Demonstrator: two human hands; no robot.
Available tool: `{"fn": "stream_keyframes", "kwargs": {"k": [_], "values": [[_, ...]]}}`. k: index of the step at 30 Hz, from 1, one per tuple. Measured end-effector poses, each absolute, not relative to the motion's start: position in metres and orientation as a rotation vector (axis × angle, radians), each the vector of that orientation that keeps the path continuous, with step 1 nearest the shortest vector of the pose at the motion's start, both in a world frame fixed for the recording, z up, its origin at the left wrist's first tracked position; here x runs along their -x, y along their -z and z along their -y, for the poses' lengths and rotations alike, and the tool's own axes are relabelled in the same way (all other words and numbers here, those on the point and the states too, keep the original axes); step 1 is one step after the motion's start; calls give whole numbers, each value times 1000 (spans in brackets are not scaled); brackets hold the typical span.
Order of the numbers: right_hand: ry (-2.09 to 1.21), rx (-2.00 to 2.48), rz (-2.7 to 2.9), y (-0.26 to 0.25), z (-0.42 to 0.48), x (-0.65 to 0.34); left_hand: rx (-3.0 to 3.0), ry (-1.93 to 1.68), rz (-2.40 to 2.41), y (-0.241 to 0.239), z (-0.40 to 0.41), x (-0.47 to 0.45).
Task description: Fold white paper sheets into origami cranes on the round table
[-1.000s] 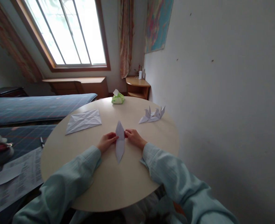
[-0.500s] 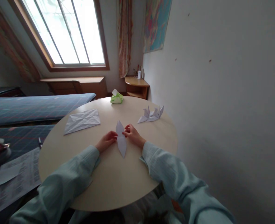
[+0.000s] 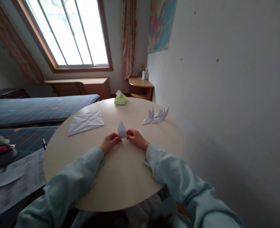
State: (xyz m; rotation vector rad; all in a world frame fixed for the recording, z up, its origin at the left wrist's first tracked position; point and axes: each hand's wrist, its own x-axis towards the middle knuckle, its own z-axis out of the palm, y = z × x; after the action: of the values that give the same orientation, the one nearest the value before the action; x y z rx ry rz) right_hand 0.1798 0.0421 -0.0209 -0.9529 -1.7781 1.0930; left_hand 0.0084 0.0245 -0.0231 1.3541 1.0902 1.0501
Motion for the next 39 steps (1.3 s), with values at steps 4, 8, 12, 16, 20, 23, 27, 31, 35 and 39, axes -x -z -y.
{"fn": "stream_keyframes", "kwargs": {"k": [4, 8, 12, 16, 20, 23, 27, 31, 35, 39], "values": [[-1124, 912, 1823, 16, -36, -180, -1347, -1127, -1078, 25, -27, -6], [-1081, 957, 1863, 16, -34, -180, -1238, -1156, -1002, 27, -27, -6], [-1118, 990, 1777, 21, -36, -180, -1217, -1106, -954, 27, -25, -8], [-960, 1050, 1889, 21, -38, -180, -1350, -1057, -1008, 26, -24, -8], [-815, 1083, 1978, 18, -37, -180, -1565, -1071, -1143, 26, -23, -5], [-782, 1073, 2019, 15, -34, -179, -1662, -1071, -1242, 26, -24, -4], [-771, 1092, 2044, 12, -29, -178, -1729, -1051, -1319, 20, -23, -4], [-775, 1100, 2036, 10, -28, -178, -1779, -1020, -1346, 16, -20, -4], [-783, 1077, 2066, 14, -33, -180, -1857, -947, -1321, 14, -17, -5], [-866, 1037, 2082, 16, -35, -181, -1941, -867, -1314, 11, -16, -5]]}}
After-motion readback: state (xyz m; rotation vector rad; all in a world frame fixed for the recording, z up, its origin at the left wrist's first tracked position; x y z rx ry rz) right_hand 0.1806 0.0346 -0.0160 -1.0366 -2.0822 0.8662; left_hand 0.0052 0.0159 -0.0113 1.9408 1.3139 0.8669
